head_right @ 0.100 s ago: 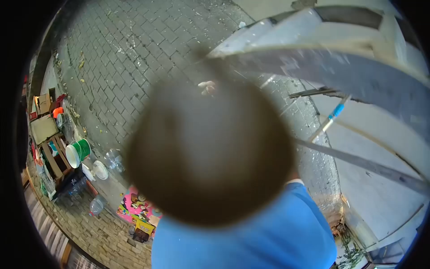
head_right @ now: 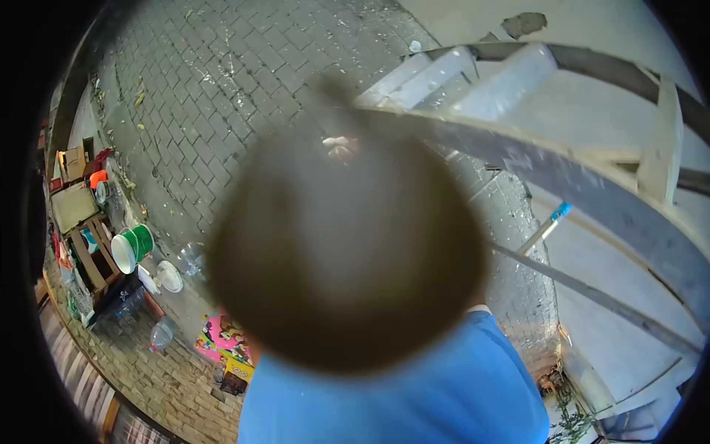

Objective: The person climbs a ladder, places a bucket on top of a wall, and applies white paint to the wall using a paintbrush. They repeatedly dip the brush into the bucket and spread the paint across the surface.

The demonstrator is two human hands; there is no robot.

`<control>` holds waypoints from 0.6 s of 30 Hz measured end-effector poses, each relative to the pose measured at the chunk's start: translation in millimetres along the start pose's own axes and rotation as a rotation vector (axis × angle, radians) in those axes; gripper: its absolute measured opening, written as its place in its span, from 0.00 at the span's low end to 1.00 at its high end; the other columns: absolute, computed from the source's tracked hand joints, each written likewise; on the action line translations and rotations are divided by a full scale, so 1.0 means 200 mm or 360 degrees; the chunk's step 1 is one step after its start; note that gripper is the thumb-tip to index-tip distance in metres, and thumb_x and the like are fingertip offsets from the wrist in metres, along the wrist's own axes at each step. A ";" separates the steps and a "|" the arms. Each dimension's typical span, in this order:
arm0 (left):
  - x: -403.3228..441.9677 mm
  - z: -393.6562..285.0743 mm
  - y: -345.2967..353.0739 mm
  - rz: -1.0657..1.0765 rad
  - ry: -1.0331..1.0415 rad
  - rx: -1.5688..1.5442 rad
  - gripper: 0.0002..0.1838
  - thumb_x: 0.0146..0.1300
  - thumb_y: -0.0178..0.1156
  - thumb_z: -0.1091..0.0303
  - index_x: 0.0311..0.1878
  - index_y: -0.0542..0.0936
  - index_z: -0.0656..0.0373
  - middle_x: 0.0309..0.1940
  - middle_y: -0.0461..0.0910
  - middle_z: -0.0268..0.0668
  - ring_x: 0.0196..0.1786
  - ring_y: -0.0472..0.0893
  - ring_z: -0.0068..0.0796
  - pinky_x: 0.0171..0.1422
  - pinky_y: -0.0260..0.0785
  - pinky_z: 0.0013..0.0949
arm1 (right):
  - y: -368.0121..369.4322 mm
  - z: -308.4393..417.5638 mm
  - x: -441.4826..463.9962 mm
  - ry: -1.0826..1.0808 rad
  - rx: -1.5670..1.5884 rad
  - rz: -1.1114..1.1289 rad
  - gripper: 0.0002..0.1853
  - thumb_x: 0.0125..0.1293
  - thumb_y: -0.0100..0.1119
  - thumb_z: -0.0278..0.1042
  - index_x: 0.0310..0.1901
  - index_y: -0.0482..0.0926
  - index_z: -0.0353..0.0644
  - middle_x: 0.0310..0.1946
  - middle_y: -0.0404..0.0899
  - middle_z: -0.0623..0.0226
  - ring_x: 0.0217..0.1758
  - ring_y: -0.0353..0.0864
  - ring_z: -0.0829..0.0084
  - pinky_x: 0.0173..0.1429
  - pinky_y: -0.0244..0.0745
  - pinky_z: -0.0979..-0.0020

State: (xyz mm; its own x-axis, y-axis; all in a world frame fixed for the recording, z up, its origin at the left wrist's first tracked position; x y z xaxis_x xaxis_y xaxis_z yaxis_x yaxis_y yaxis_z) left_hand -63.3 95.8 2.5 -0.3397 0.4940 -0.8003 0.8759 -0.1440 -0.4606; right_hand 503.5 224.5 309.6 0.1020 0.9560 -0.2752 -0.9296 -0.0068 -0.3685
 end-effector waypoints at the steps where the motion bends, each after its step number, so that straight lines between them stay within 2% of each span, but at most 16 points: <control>1: 0.07 -0.42 -0.06 0.0069 0.0145 0.0047 0.37 0.75 0.48 0.33 0.56 0.87 0.59 0.48 0.85 0.36 0.49 0.77 0.28 0.58 0.68 0.36 | 0.03 0.07 0.12 -0.0188 -0.0093 0.0001 0.16 0.75 0.59 0.41 0.56 0.84 0.39 0.50 0.87 0.52 0.50 0.86 0.54 0.54 0.78 0.62; 2: 0.11 -0.80 -0.09 0.0260 0.0425 -0.0043 0.36 0.77 0.48 0.35 0.62 0.83 0.60 0.52 0.85 0.39 0.56 0.78 0.30 0.65 0.66 0.37 | 0.06 0.13 0.20 -0.0343 -0.0183 -0.0003 0.17 0.75 0.59 0.40 0.56 0.84 0.38 0.50 0.87 0.51 0.50 0.85 0.51 0.55 0.78 0.60; 3: 0.08 -1.26 -0.06 0.0234 0.0667 -0.0144 0.36 0.78 0.48 0.38 0.70 0.76 0.62 0.58 0.84 0.43 0.65 0.78 0.34 0.72 0.62 0.38 | 0.09 0.18 0.32 -0.0350 -0.0189 0.0014 0.17 0.76 0.59 0.40 0.56 0.83 0.36 0.51 0.85 0.48 0.51 0.84 0.47 0.57 0.77 0.59; 4: 0.07 -1.61 -0.07 0.0348 0.0633 -0.0134 0.38 0.78 0.49 0.40 0.75 0.69 0.64 0.64 0.81 0.44 0.72 0.74 0.36 0.76 0.59 0.40 | 0.10 0.22 0.41 -0.0292 -0.0166 0.0035 0.17 0.76 0.59 0.40 0.56 0.83 0.36 0.51 0.85 0.48 0.51 0.84 0.47 0.57 0.77 0.59; 6: 0.04 -2.25 0.01 0.0525 0.0793 0.0034 0.38 0.79 0.46 0.39 0.74 0.71 0.66 0.65 0.81 0.43 0.72 0.74 0.37 0.76 0.60 0.40 | 0.10 0.26 0.60 -0.0178 -0.0155 0.0065 0.18 0.76 0.59 0.40 0.57 0.83 0.35 0.52 0.85 0.47 0.52 0.85 0.48 0.57 0.77 0.60; 9: -0.07 -2.91 0.26 0.0873 0.0956 0.0159 0.38 0.80 0.43 0.39 0.73 0.71 0.66 0.65 0.81 0.43 0.71 0.74 0.38 0.76 0.61 0.40 | 0.08 0.29 0.90 -0.0060 0.0000 -0.0089 0.18 0.76 0.59 0.41 0.57 0.83 0.35 0.50 0.85 0.46 0.49 0.86 0.49 0.55 0.78 0.61; 12: -0.37 -3.46 0.59 0.1131 0.1187 0.0130 0.36 0.81 0.43 0.42 0.73 0.71 0.66 0.65 0.80 0.43 0.68 0.76 0.37 0.74 0.63 0.39 | 0.07 0.24 1.27 -0.0055 0.0114 -0.0165 0.19 0.76 0.60 0.42 0.57 0.83 0.35 0.49 0.86 0.45 0.48 0.87 0.51 0.53 0.78 0.62; 14: -0.38 -3.72 0.78 0.1266 0.1233 0.0124 0.35 0.81 0.43 0.43 0.73 0.71 0.67 0.65 0.80 0.43 0.66 0.77 0.36 0.72 0.65 0.38 | -0.01 0.24 1.53 0.0090 0.0307 -0.0066 0.20 0.76 0.60 0.44 0.57 0.82 0.35 0.47 0.87 0.45 0.45 0.87 0.56 0.52 0.77 0.62; 15: -0.31 -3.78 0.88 0.1326 0.1188 0.0161 0.35 0.81 0.44 0.43 0.73 0.71 0.67 0.64 0.80 0.44 0.64 0.78 0.35 0.71 0.66 0.38 | -0.04 0.25 1.63 0.0173 0.0422 -0.0017 0.21 0.76 0.61 0.45 0.58 0.82 0.36 0.46 0.87 0.46 0.44 0.86 0.59 0.51 0.77 0.62; 18: -0.28 -4.10 1.11 0.1536 0.1129 0.0396 0.35 0.81 0.46 0.43 0.72 0.72 0.67 0.63 0.81 0.46 0.61 0.79 0.33 0.68 0.68 0.36 | -0.13 0.24 1.87 0.0245 0.0345 -0.0245 0.21 0.76 0.62 0.45 0.58 0.81 0.34 0.42 0.88 0.48 0.40 0.83 0.67 0.50 0.77 0.62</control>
Point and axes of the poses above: each hand's wrist, its own x-axis towards the middle knuckle, its own y-axis out of the palm, z = x × y, the point moved 3 cm from there along x, towards the middle knuckle
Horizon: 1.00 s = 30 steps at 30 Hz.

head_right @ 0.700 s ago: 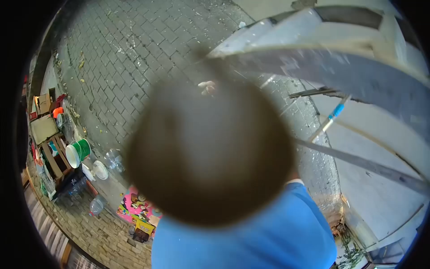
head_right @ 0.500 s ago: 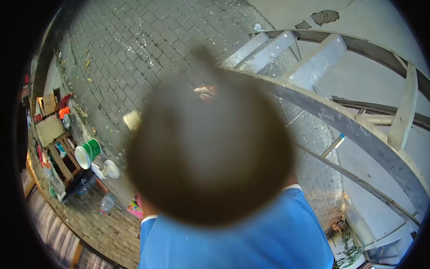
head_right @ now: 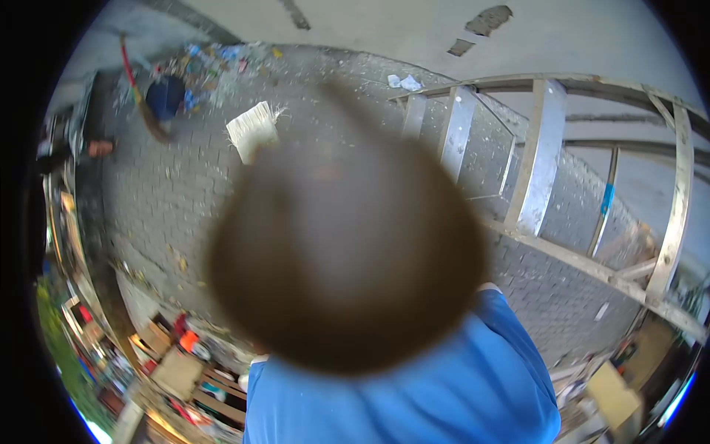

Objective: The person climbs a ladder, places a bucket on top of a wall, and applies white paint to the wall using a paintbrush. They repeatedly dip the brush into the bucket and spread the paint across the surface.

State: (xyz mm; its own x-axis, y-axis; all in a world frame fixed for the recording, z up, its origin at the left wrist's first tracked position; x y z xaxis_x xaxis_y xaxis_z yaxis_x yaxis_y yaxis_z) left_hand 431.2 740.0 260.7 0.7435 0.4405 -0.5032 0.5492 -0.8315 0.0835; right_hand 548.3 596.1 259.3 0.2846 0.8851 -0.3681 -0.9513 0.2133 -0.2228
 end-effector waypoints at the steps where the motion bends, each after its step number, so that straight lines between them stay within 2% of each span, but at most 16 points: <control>1: 0.08 -0.07 0.01 0.0099 -0.0049 0.0040 0.35 0.81 0.47 0.43 0.72 0.72 0.67 0.62 0.81 0.46 0.60 0.79 0.32 0.67 0.69 0.36 | -0.06 0.09 0.03 0.0029 0.0090 -0.0019 0.22 0.76 0.62 0.45 0.58 0.81 0.33 0.42 0.88 0.48 0.41 0.83 0.68 0.51 0.77 0.62; 2: 0.14 -0.13 0.02 0.0193 -0.0097 0.0081 0.35 0.80 0.48 0.43 0.72 0.73 0.67 0.62 0.81 0.47 0.59 0.79 0.31 0.66 0.69 0.35 | -0.12 0.17 0.06 0.0052 0.0178 -0.0036 0.22 0.76 0.62 0.45 0.58 0.81 0.33 0.43 0.88 0.48 0.42 0.83 0.69 0.52 0.77 0.62; 6: 0.48 -0.46 0.13 0.0634 0.0082 0.0341 0.32 0.80 0.50 0.44 0.70 0.75 0.64 0.56 0.83 0.40 0.56 0.79 0.27 0.64 0.70 0.35 | -0.24 0.17 0.22 -0.0016 0.0630 -0.0348 0.17 0.75 0.62 0.37 0.56 0.81 0.32 0.49 0.86 0.57 0.53 0.80 0.73 0.61 0.73 0.65; 7: 0.57 -0.51 0.16 0.0798 -0.0139 0.0431 0.31 0.81 0.51 0.47 0.73 0.73 0.62 0.55 0.82 0.37 0.51 0.79 0.23 0.61 0.73 0.33 | -0.26 0.14 0.26 -0.0006 0.0746 -0.0432 0.16 0.75 0.63 0.35 0.57 0.80 0.33 0.50 0.86 0.60 0.54 0.79 0.74 0.63 0.72 0.66; 10: 0.87 -0.59 0.33 0.1393 -0.0366 0.0519 0.30 0.81 0.51 0.49 0.74 0.72 0.61 0.52 0.82 0.33 0.45 0.78 0.19 0.55 0.74 0.29 | -0.36 0.07 0.35 -0.0147 0.0958 -0.0877 0.15 0.75 0.62 0.34 0.55 0.81 0.33 0.47 0.86 0.62 0.51 0.80 0.74 0.60 0.74 0.66; 11: 0.95 -0.65 0.42 0.1574 -0.0317 0.0626 0.29 0.82 0.51 0.50 0.74 0.72 0.62 0.50 0.82 0.32 0.41 0.78 0.17 0.47 0.75 0.30 | -0.39 0.05 0.36 0.0063 0.1077 -0.0909 0.12 0.75 0.61 0.33 0.51 0.81 0.33 0.40 0.85 0.66 0.45 0.80 0.77 0.53 0.75 0.68; 13: 1.10 -0.72 0.58 0.1956 -0.0168 0.0854 0.29 0.82 0.51 0.50 0.74 0.72 0.61 0.50 0.82 0.31 0.41 0.78 0.17 0.47 0.76 0.31 | -0.44 0.03 0.38 0.0036 0.1284 -0.1221 0.10 0.76 0.61 0.33 0.49 0.80 0.34 0.37 0.83 0.68 0.42 0.79 0.80 0.49 0.74 0.70; 15: 1.24 -0.76 0.68 0.2263 -0.0213 0.1070 0.29 0.81 0.52 0.50 0.75 0.70 0.60 0.54 0.81 0.35 0.48 0.78 0.20 0.52 0.75 0.29 | -0.46 0.01 0.40 0.0008 0.1392 -0.1607 0.08 0.76 0.61 0.32 0.47 0.79 0.36 0.34 0.80 0.71 0.40 0.76 0.83 0.44 0.73 0.74; 18: 1.35 -1.02 0.83 0.2572 -0.0328 0.1554 0.31 0.80 0.54 0.50 0.76 0.68 0.59 0.61 0.79 0.39 0.59 0.78 0.24 0.63 0.73 0.29 | -0.44 0.01 0.35 0.0186 0.1433 -0.2133 0.08 0.76 0.61 0.31 0.50 0.80 0.37 0.38 0.81 0.71 0.41 0.77 0.83 0.45 0.73 0.74; 19: 1.46 -1.00 0.86 0.2773 -0.0045 0.1382 0.31 0.79 0.56 0.49 0.76 0.69 0.58 0.67 0.76 0.41 0.68 0.74 0.28 0.71 0.68 0.34 | -0.46 0.10 0.31 0.0181 0.1652 -0.2432 0.11 0.75 0.62 0.32 0.53 0.80 0.37 0.40 0.82 0.71 0.42 0.77 0.83 0.46 0.73 0.75; 22: 1.71 -1.09 1.04 0.2684 -0.0003 0.1483 0.30 0.78 0.57 0.51 0.75 0.70 0.57 0.68 0.77 0.41 0.69 0.74 0.32 0.75 0.64 0.39 | -0.39 0.06 0.08 0.0394 0.1400 -0.2979 0.12 0.77 0.61 0.33 0.56 0.79 0.37 0.42 0.82 0.73 0.42 0.77 0.84 0.47 0.73 0.77; 25: 1.83 -1.21 1.35 0.2480 0.0361 0.1549 0.29 0.78 0.56 0.52 0.75 0.70 0.56 0.67 0.78 0.41 0.69 0.75 0.34 0.74 0.65 0.40 | -0.26 -0.03 -0.17 0.0653 0.1240 -0.3493 0.10 0.78 0.58 0.34 0.53 0.79 0.39 0.40 0.81 0.74 0.42 0.77 0.84 0.46 0.73 0.77; 26: 1.85 -1.25 1.48 0.2441 0.0416 0.1493 0.29 0.79 0.55 0.51 0.75 0.71 0.56 0.66 0.78 0.42 0.68 0.76 0.34 0.73 0.65 0.40 | -0.26 0.01 -0.25 0.0458 0.1419 -0.3752 0.09 0.78 0.58 0.35 0.51 0.79 0.39 0.39 0.80 0.75 0.41 0.77 0.84 0.45 0.72 0.78; 28: 1.79 -1.37 1.79 0.2367 0.0524 0.1354 0.29 0.79 0.54 0.50 0.74 0.71 0.56 0.65 0.79 0.42 0.68 0.76 0.36 0.72 0.66 0.40 | -0.30 0.12 -0.44 0.0440 0.1261 -0.4105 0.09 0.79 0.58 0.36 0.50 0.79 0.39 0.38 0.80 0.75 0.41 0.76 0.84 0.44 0.71 0.78; 30: 1.55 -1.57 2.10 0.2409 0.0767 0.1135 0.31 0.79 0.52 0.45 0.75 0.70 0.56 0.66 0.78 0.42 0.68 0.76 0.37 0.72 0.66 0.40 | -0.20 0.06 -0.70 0.0845 0.0556 -0.4233 0.09 0.79 0.58 0.37 0.49 0.79 0.40 0.39 0.80 0.75 0.41 0.76 0.84 0.44 0.71 0.78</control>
Point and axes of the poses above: each hand's wrist, its own x-axis towards the middle knuckle, its own y-axis out of the palm, z = x × y, the point moved 3 cm from there along x, towards the middle knuckle
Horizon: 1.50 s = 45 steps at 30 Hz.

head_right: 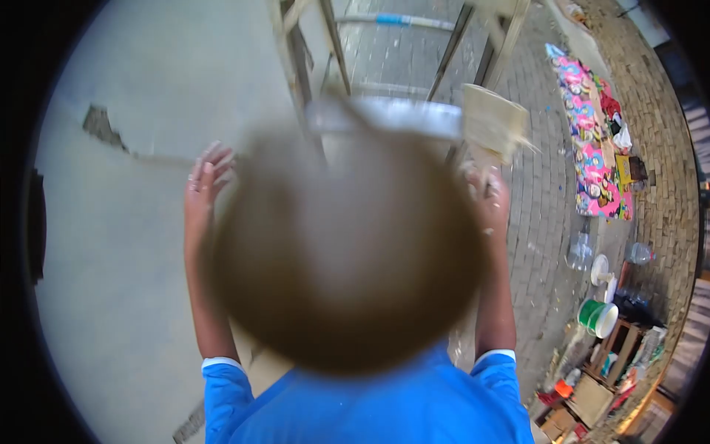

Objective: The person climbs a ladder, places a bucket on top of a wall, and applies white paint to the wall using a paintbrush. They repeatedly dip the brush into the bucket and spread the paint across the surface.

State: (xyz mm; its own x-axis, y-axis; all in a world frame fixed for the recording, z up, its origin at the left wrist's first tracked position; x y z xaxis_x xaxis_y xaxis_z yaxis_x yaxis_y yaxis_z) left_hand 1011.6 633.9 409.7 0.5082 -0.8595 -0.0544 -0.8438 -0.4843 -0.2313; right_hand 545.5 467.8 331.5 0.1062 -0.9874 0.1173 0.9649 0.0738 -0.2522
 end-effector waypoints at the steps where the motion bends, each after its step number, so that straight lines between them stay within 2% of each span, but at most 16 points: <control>1: 0.16 -0.19 0.03 -0.0066 0.0189 -0.0011 0.32 0.78 0.51 0.43 0.75 0.70 0.55 0.66 0.78 0.43 0.68 0.76 0.37 0.72 0.66 0.40 | -0.03 0.10 0.12 -0.0091 -0.0002 -0.0150 0.10 0.79 0.58 0.38 0.49 0.78 0.40 0.39 0.80 0.75 0.41 0.76 0.84 0.44 0.71 0.78; 4: 0.64 -0.64 0.11 -0.0187 0.0679 -0.0118 0.37 0.77 0.50 0.37 0.76 0.67 0.55 0.68 0.76 0.43 0.70 0.74 0.38 0.72 0.65 0.40 | -0.16 0.45 0.53 -0.0542 0.0208 -0.0579 0.10 0.80 0.56 0.38 0.50 0.79 0.41 0.41 0.80 0.73 0.43 0.77 0.81 0.47 0.75 0.75; 5: 0.85 -0.72 0.13 -0.0077 0.0796 -0.0206 0.42 0.75 0.49 0.32 0.80 0.61 0.54 0.72 0.72 0.44 0.72 0.71 0.38 0.75 0.62 0.41 | -0.19 0.55 0.71 -0.0576 0.0488 -0.0744 0.09 0.80 0.56 0.38 0.50 0.78 0.42 0.40 0.79 0.73 0.41 0.76 0.81 0.44 0.73 0.74; 7: 1.08 -0.95 0.26 -0.0037 0.0936 -0.0388 0.44 0.74 0.48 0.31 0.81 0.57 0.54 0.73 0.70 0.45 0.73 0.70 0.38 0.76 0.60 0.41 | -0.25 0.75 1.02 -0.0694 0.0855 -0.0870 0.08 0.80 0.55 0.38 0.48 0.76 0.43 0.39 0.78 0.74 0.37 0.74 0.81 0.39 0.71 0.74; 12: 1.31 -1.25 0.60 -0.0039 0.0882 -0.0390 0.45 0.73 0.54 0.33 0.78 0.60 0.60 0.65 0.75 0.45 0.66 0.75 0.36 0.72 0.64 0.41 | -0.38 1.31 1.71 -0.0884 0.1149 -0.0639 0.08 0.81 0.54 0.39 0.44 0.74 0.46 0.35 0.73 0.73 0.30 0.68 0.81 0.32 0.62 0.75; 16: 1.40 -1.12 0.60 -0.0009 0.0601 -0.0354 0.42 0.70 0.60 0.36 0.70 0.68 0.66 0.53 0.81 0.41 0.55 0.80 0.32 0.65 0.71 0.39 | -0.40 1.83 2.03 -0.0707 0.1036 -0.0657 0.11 0.81 0.53 0.40 0.49 0.78 0.41 0.36 0.80 0.68 0.30 0.75 0.79 0.33 0.69 0.76; 17: 1.40 -1.06 0.59 0.0021 0.0530 -0.0370 0.40 0.70 0.61 0.37 0.67 0.71 0.67 0.50 0.82 0.39 0.52 0.81 0.31 0.62 0.72 0.39 | -0.43 1.91 2.13 -0.0789 0.0911 -0.0473 0.14 0.81 0.53 0.41 0.51 0.79 0.38 0.36 0.82 0.67 0.31 0.79 0.78 0.33 0.72 0.76; 20: 1.36 -1.09 0.61 -0.0131 0.0496 -0.0382 0.38 0.67 0.63 0.35 0.60 0.77 0.66 0.45 0.81 0.36 0.50 0.81 0.27 0.59 0.73 0.37 | -0.38 2.18 2.26 -0.0560 0.1105 -0.0562 0.14 0.82 0.52 0.42 0.50 0.79 0.38 0.36 0.82 0.68 0.31 0.78 0.79 0.33 0.71 0.77; 23: 1.32 -1.14 0.62 -0.0216 0.0496 -0.0265 0.39 0.64 0.66 0.34 0.58 0.77 0.65 0.45 0.81 0.36 0.50 0.81 0.27 0.58 0.73 0.36 | -0.31 2.43 2.52 -0.0555 0.0609 0.0081 0.12 0.82 0.51 0.39 0.49 0.79 0.38 0.37 0.82 0.70 0.32 0.78 0.78 0.36 0.72 0.75; 27: 1.29 -1.12 0.62 -0.0217 0.0373 -0.0296 0.37 0.63 0.70 0.37 0.56 0.78 0.64 0.45 0.82 0.35 0.50 0.81 0.27 0.58 0.73 0.35 | -0.04 2.47 2.66 -0.0613 -0.0251 0.0604 0.09 0.80 0.53 0.35 0.48 0.79 0.38 0.33 0.80 0.73 0.35 0.79 0.77 0.41 0.76 0.71; 29: 1.27 -1.10 0.62 -0.0247 0.0316 -0.0275 0.34 0.62 0.72 0.39 0.55 0.79 0.63 0.45 0.83 0.35 0.49 0.81 0.26 0.57 0.73 0.35 | 0.06 2.39 2.64 -0.0800 -0.0493 0.0751 0.12 0.80 0.52 0.36 0.50 0.76 0.34 0.29 0.80 0.53 0.31 0.81 0.60 0.41 0.73 0.60; 31: 1.26 -1.10 0.62 -0.0307 0.0230 -0.0187 0.30 0.63 0.73 0.44 0.53 0.80 0.63 0.44 0.84 0.35 0.49 0.81 0.25 0.55 0.74 0.35 | 0.08 2.49 2.47 -0.0747 -0.0778 0.0689 0.09 0.77 0.54 0.32 0.50 0.75 0.34 0.32 0.79 0.41 0.34 0.80 0.43 0.41 0.73 0.56; 34: 1.26 -1.09 0.61 -0.0227 0.0072 -0.0172 0.28 0.63 0.73 0.49 0.54 0.81 0.63 0.44 0.84 0.36 0.47 0.82 0.26 0.55 0.75 0.36 | 0.11 2.40 2.42 -0.0614 -0.0647 0.0833 0.08 0.75 0.55 0.29 0.47 0.75 0.33 0.33 0.79 0.38 0.37 0.76 0.34 0.41 0.73 0.53; 40: 1.23 -1.11 0.61 -0.0169 -0.0079 -0.0017 0.27 0.58 0.76 0.62 0.58 0.80 0.63 0.47 0.86 0.41 0.53 0.85 0.38 0.60 0.75 0.40 | 0.12 2.43 2.39 -0.0393 -0.0846 0.0883 0.09 0.74 0.57 0.29 0.48 0.76 0.31 0.30 0.78 0.41 0.33 0.77 0.38 0.39 0.71 0.52; 41: 1.21 -1.09 0.62 -0.0082 -0.0198 0.0016 0.30 0.56 0.76 0.66 0.61 0.78 0.62 0.49 0.85 0.43 0.57 0.84 0.41 0.63 0.74 0.41 | 0.16 2.46 2.41 -0.0479 -0.0984 0.0845 0.09 0.73 0.58 0.29 0.48 0.76 0.32 0.30 0.78 0.42 0.33 0.76 0.39 0.39 0.70 0.52; 45: 1.25 -1.17 0.64 0.0113 -0.0157 -0.0103 0.40 0.54 0.73 0.78 0.71 0.69 0.60 0.62 0.79 0.44 0.67 0.78 0.39 0.71 0.67 0.39 | 0.07 2.41 2.36 -0.0732 -0.1176 0.0657 0.08 0.71 0.60 0.30 0.44 0.77 0.34 0.29 0.77 0.45 0.32 0.73 0.41 0.39 0.67 0.52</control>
Point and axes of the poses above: each hand's wrist, its own x-axis towards the middle knuckle, its own y-axis out of the palm, z = x × y, the point moved 3 cm from there along x, towards the middle knuckle
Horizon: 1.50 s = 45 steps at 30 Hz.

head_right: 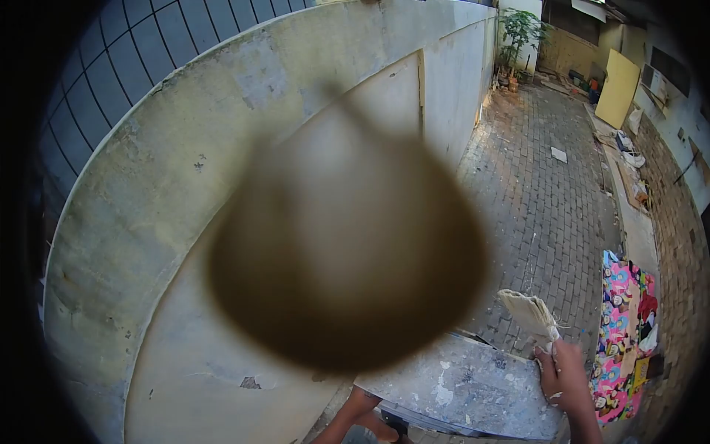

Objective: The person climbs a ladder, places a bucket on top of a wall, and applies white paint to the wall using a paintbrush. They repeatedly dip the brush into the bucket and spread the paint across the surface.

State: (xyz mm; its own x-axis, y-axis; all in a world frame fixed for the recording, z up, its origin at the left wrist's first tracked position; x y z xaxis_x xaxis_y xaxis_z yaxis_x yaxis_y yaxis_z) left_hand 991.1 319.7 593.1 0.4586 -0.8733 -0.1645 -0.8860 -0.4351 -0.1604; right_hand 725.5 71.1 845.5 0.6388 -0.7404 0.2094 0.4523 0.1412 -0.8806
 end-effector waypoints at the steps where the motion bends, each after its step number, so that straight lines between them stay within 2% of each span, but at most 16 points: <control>1: 0.02 -0.01 -0.01 0.0020 0.0077 -0.0073 0.40 0.54 0.73 0.78 0.71 0.69 0.60 0.63 0.78 0.44 0.68 0.76 0.39 0.72 0.66 0.39 | 0.01 -0.02 0.01 0.0007 0.0004 -0.0025 0.07 0.71 0.61 0.30 0.43 0.77 0.34 0.29 0.77 0.45 0.32 0.72 0.41 0.39 0.67 0.52; 4: 0.03 -0.07 -0.05 0.0147 0.0245 -0.0139 0.42 0.54 0.73 0.78 0.73 0.67 0.61 0.65 0.75 0.45 0.72 0.72 0.38 0.75 0.62 0.38 | -0.01 -0.02 0.04 0.0280 0.0131 0.0289 0.07 0.71 0.61 0.30 0.42 0.78 0.34 0.31 0.78 0.45 0.34 0.73 0.41 0.40 0.67 0.51; 9: 0.00 -0.20 -0.14 0.0306 0.0304 0.0400 0.46 0.59 0.72 0.73 0.78 0.59 0.63 0.68 0.72 0.52 0.72 0.73 0.51 0.77 0.63 0.44 | 0.04 -0.07 -0.03 0.0261 0.0116 0.0216 0.10 0.71 0.61 0.31 0.35 0.74 0.34 0.26 0.73 0.44 0.31 0.72 0.39 0.37 0.65 0.49; 12: -0.02 -0.74 -0.40 0.0926 -0.0328 0.1034 0.45 0.62 0.72 0.64 0.79 0.60 0.61 0.70 0.70 0.55 0.71 0.73 0.56 0.76 0.65 0.46 | 0.03 -0.02 0.02 0.0260 0.0320 0.0208 0.11 0.71 0.60 0.31 0.34 0.74 0.33 0.25 0.73 0.44 0.30 0.73 0.38 0.36 0.66 0.49; 14: -0.11 -0.83 -0.61 0.0806 -0.0373 0.1020 0.42 0.63 0.72 0.58 0.78 0.65 0.57 0.71 0.71 0.56 0.70 0.74 0.55 0.74 0.67 0.44 | 0.00 0.00 0.06 0.0278 0.0378 0.0274 0.07 0.71 0.58 0.28 0.38 0.76 0.32 0.28 0.77 0.42 0.34 0.78 0.37 0.37 0.70 0.50; 17: -0.20 -2.08 -0.89 0.0426 -0.0005 0.0548 0.35 0.69 0.65 0.51 0.75 0.71 0.56 0.65 0.78 0.54 0.68 0.78 0.47 0.71 0.71 0.40 | 0.09 -0.09 -0.03 0.0243 0.0217 0.0253 0.06 0.71 0.57 0.27 0.40 0.76 0.33 0.28 0.77 0.42 0.34 0.78 0.37 0.38 0.70 0.50; 18: -0.36 -2.24 -1.01 0.0187 0.0448 0.0514 0.31 0.71 0.62 0.49 0.73 0.74 0.54 0.59 0.83 0.50 0.65 0.80 0.47 0.69 0.72 0.48 | 0.10 -0.09 -0.04 0.0281 0.0221 0.0271 0.05 0.71 0.57 0.26 0.42 0.76 0.33 0.29 0.78 0.42 0.35 0.78 0.37 0.38 0.71 0.50; 21: -0.66 -2.54 -1.43 -0.0706 0.1231 0.0510 0.29 0.77 0.49 0.46 0.72 0.72 0.54 0.69 0.74 0.48 0.73 0.70 0.50 0.76 0.63 0.56 | 0.07 -0.07 -0.04 0.0306 0.0203 0.0258 0.07 0.71 0.56 0.25 0.47 0.77 0.33 0.32 0.79 0.42 0.36 0.79 0.37 0.39 0.72 0.49; 22: -0.72 -2.62 -1.52 -0.1029 0.1309 0.0645 0.30 0.78 0.44 0.45 0.72 0.72 0.54 0.72 0.71 0.47 0.76 0.66 0.51 0.78 0.60 0.58 | 0.05 -0.04 -0.04 0.0249 0.0181 0.0224 0.09 0.71 0.55 0.25 0.49 0.77 0.33 0.32 0.79 0.42 0.36 0.79 0.38 0.40 0.73 0.49; 23: -0.73 -2.70 -1.59 -0.1418 0.1022 0.1106 0.30 0.80 0.41 0.45 0.74 0.70 0.55 0.76 0.67 0.48 0.79 0.62 0.52 0.81 0.57 0.55 | 0.06 -0.02 -0.01 0.0154 0.0181 0.0185 0.10 0.71 0.55 0.25 0.50 0.77 0.33 0.33 0.79 0.42 0.36 0.79 0.38 0.40 0.73 0.49; 25: -0.69 -2.81 -1.59 -0.1436 0.0530 0.1828 0.32 0.82 0.37 0.45 0.77 0.66 0.57 0.78 0.65 0.47 0.82 0.57 0.49 0.85 0.47 0.47 | 0.08 -0.03 0.00 0.0134 0.0199 0.0145 0.11 0.72 0.52 0.26 0.52 0.78 0.32 0.34 0.80 0.42 0.37 0.79 0.38 0.40 0.73 0.49; 29: -0.69 -2.65 -1.70 -0.1583 -0.0120 0.1797 0.34 0.83 0.33 0.44 0.80 0.62 0.56 0.80 0.61 0.41 0.84 0.53 0.46 0.86 0.40 0.46 | 0.11 -0.06 0.01 0.0214 0.0176 0.0265 0.10 0.75 0.52 0.28 0.51 0.78 0.32 0.34 0.79 0.40 0.37 0.80 0.39 0.40 0.72 0.47; 33: -0.67 -2.56 -1.74 -0.1561 -0.0270 0.1619 0.33 0.83 0.35 0.42 0.77 0.68 0.54 0.78 0.65 0.46 0.83 0.56 0.48 0.84 0.45 0.45 | 0.05 0.00 0.05 0.0177 0.0248 0.0279 0.09 0.76 0.53 0.29 0.49 0.77 0.32 0.34 0.79 0.39 0.37 0.80 0.38 0.40 0.72 0.47; 34: -0.66 -2.56 -1.73 -0.1568 -0.0277 0.1726 0.33 0.83 0.36 0.43 0.74 0.72 0.57 0.74 0.70 0.49 0.80 0.63 0.49 0.82 0.51 0.43 | 0.03 0.03 0.06 0.0124 0.0261 0.0222 0.09 0.76 0.52 0.29 0.47 0.77 0.32 0.34 0.78 0.40 0.37 0.79 0.37 0.40 0.72 0.49; 38: -0.66 -2.54 -1.77 -0.1561 -0.0479 0.1602 0.34 0.82 0.37 0.44 0.70 0.74 0.64 0.69 0.75 0.50 0.73 0.72 0.49 0.77 0.59 0.39 | 0.05 0.00 0.05 0.0131 0.0359 0.0226 0.08 0.76 0.50 0.29 0.45 0.76 0.33 0.34 0.78 0.41 0.38 0.79 0.37 0.40 0.72 0.49; 45: -0.67 -2.51 -1.80 -0.1602 -0.0570 0.1644 0.37 0.81 0.37 0.39 0.73 0.72 0.62 0.72 0.72 0.48 0.75 0.70 0.47 0.79 0.56 0.38 | 0.10 -0.08 0.02 0.0172 0.0272 0.0278 0.08 0.77 0.51 0.30 0.46 0.75 0.33 0.32 0.78 0.41 0.36 0.78 0.37 0.39 0.71 0.49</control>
State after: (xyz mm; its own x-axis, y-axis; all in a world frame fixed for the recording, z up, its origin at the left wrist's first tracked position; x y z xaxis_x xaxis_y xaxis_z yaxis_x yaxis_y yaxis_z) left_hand 1213.9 482.9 1162.3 0.9623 -0.1417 0.2319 0.1748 -0.3308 -0.9274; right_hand 727.5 61.4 822.3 0.6503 -0.7597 0.0055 0.4451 0.3751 -0.8131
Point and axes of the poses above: each hand's wrist, its own x-axis towards the middle knuckle, its own y-axis out of the palm, z = x × y, the point moved 3 cm from there along x, towards the middle knuckle
